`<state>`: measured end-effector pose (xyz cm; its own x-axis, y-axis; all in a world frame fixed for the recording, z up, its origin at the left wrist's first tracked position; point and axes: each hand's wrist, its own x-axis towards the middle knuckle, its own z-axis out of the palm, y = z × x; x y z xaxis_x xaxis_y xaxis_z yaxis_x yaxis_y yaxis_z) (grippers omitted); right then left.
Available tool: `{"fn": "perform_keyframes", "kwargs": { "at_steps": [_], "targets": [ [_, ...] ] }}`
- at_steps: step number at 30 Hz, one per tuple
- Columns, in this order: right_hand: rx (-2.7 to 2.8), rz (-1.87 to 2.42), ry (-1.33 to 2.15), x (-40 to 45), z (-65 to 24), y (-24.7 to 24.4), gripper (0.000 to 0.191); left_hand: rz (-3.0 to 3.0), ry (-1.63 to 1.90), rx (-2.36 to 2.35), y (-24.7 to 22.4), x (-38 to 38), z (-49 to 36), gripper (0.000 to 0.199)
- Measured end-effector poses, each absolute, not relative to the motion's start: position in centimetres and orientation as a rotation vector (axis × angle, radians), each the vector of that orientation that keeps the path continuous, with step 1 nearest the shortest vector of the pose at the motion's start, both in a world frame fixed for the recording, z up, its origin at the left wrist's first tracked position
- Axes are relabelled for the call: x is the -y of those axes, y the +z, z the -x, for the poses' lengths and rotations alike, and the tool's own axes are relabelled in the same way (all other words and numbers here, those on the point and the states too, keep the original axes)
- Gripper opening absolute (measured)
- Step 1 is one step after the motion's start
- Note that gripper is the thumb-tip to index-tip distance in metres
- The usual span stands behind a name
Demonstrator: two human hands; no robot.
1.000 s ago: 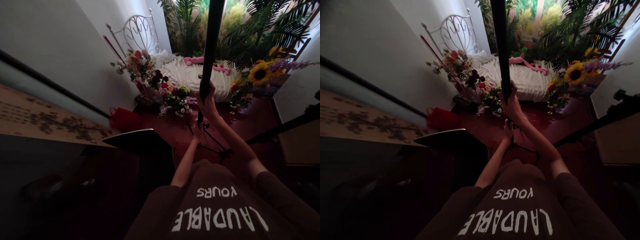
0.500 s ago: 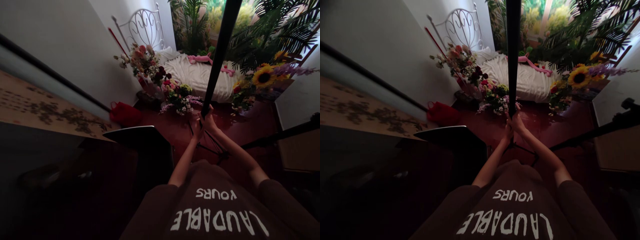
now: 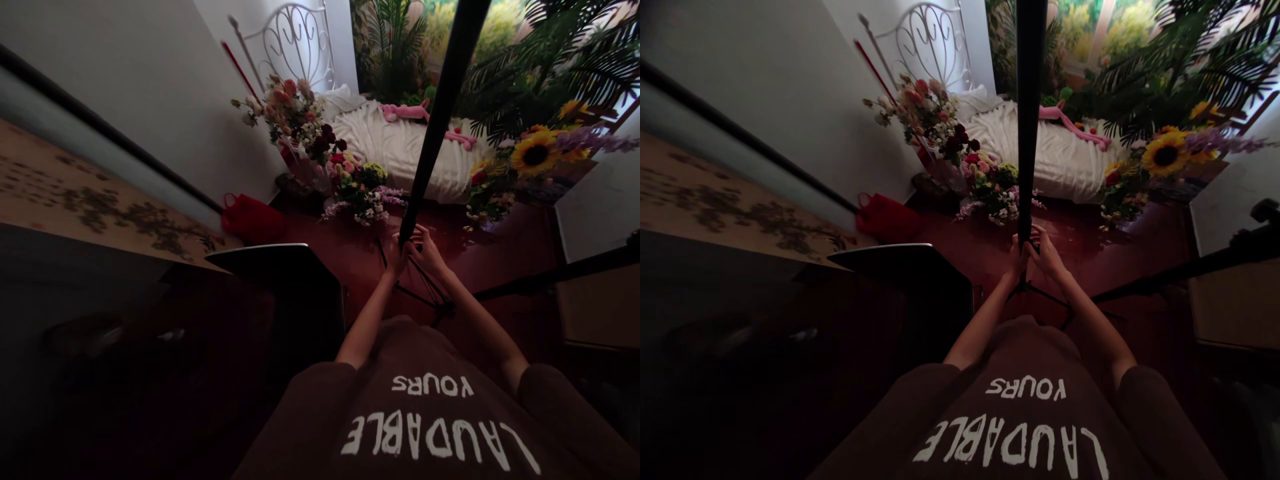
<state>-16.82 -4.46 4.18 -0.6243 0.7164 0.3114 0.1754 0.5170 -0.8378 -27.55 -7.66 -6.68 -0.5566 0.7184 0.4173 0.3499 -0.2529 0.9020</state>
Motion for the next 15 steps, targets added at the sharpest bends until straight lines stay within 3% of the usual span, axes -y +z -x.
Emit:
{"fn": "perform_keyframes", "kwargs": {
  "at_steps": [9,15],
  "targets": [
    [1.750,1.057,1.446,4.4,15.6,1.3,0.047,-1.289,1.841,-1.839,-5.5,8.4,27.6,0.052],
    [1.341,1.299,1.781,3.9,16.5,0.9,0.029,-1.261,1.811,-1.845,-5.6,8.3,27.4,0.054]
  ]
}}
